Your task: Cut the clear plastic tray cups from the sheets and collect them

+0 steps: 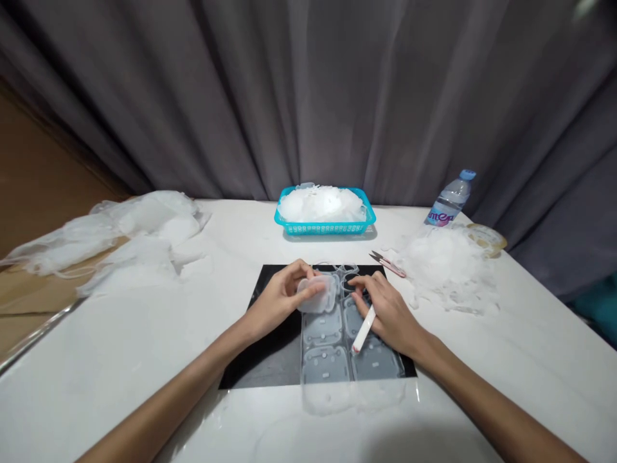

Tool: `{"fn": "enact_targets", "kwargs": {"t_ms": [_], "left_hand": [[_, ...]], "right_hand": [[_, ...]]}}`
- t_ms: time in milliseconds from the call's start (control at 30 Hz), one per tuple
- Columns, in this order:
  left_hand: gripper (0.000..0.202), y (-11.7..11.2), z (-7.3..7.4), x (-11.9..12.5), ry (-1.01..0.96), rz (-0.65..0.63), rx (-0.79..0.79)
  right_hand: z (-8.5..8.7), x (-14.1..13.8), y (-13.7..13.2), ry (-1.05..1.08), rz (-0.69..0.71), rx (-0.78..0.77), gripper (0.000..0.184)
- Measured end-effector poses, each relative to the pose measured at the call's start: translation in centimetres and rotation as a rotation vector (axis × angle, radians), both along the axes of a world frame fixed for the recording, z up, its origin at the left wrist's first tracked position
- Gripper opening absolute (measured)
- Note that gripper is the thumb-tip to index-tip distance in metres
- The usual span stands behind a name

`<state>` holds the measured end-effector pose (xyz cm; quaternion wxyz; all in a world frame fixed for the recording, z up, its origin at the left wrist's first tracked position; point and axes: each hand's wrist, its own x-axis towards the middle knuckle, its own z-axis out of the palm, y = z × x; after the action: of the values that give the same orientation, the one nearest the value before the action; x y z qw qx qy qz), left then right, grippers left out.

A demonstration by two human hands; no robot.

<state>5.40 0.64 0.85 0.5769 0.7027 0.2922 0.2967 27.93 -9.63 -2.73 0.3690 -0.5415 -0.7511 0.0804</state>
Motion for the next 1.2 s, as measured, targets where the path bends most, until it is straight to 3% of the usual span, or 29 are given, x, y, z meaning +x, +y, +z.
{"fn": "enact_targets", "kwargs": {"t_ms": [100, 233, 333, 400, 500, 667, 733, 800, 900, 1000, 1133, 1200], "left_hand": [[0.037, 4.0, 0.5, 0.3, 0.003, 0.28, 0.35], [0.034, 11.2, 2.5, 1.9, -0.056, 0.565, 0.559], [0.028, 14.7, 3.6, 4.1, -0.038, 0.569, 0.673], [0.028, 15.1, 3.5, 5.4, 0.028, 0.468, 0.731], [0.029, 13.6, 2.8, 5.9, 0.135, 0.307, 0.797], [0.023, 7.8, 2.3, 2.9, 0.259, 0.255, 0.907], [0.021, 4.9, 2.1, 1.3, 0.3, 0.204, 0.878], [0.025, 1.9, 1.7, -0.1, 0.381, 0.062, 0.795], [0.052, -1.3, 0.6, -1.8, 0.543, -0.177, 0.676], [0.07, -2.2, -0.4, -2.7, 0.604, -0.229, 0.593], [0.06, -1.0, -0.8, -3.2, 0.56, -0.192, 0.541], [0.062, -0.3, -1.0, -3.3, 0.567, -0.17, 0.58]], "right_hand": [[-0.7, 0.0, 0.4, -0.088, -0.038, 0.045, 0.014], [-1.2, -0.4, 0.7, -0.164, -0.056, 0.045, 0.006], [-1.3, -0.6, 0.8, -0.159, -0.069, 0.028, 0.007], [-1.3, -0.6, 0.9, -0.148, -0.072, 0.022, 0.007], [-1.5, -0.6, 1.0, -0.139, -0.07, 0.021, 0.006], [-0.8, -0.5, 0.9, -0.123, -0.061, 0.015, 0.018], [0.0, -0.3, 0.6, -0.043, -0.063, 0.022, 0.026], [0.9, 0.0, 0.1, 0.107, -0.053, 0.004, 0.034], [2.1, 0.3, -0.6, 0.346, -0.001, -0.115, 0.043], [2.5, 0.0, -1.0, 0.431, 0.057, -0.256, 0.036], [2.3, -0.8, -0.4, 0.406, 0.121, -0.308, 0.012], [1.9, -1.1, 0.3, 0.397, 0.155, -0.304, 0.008]]}}
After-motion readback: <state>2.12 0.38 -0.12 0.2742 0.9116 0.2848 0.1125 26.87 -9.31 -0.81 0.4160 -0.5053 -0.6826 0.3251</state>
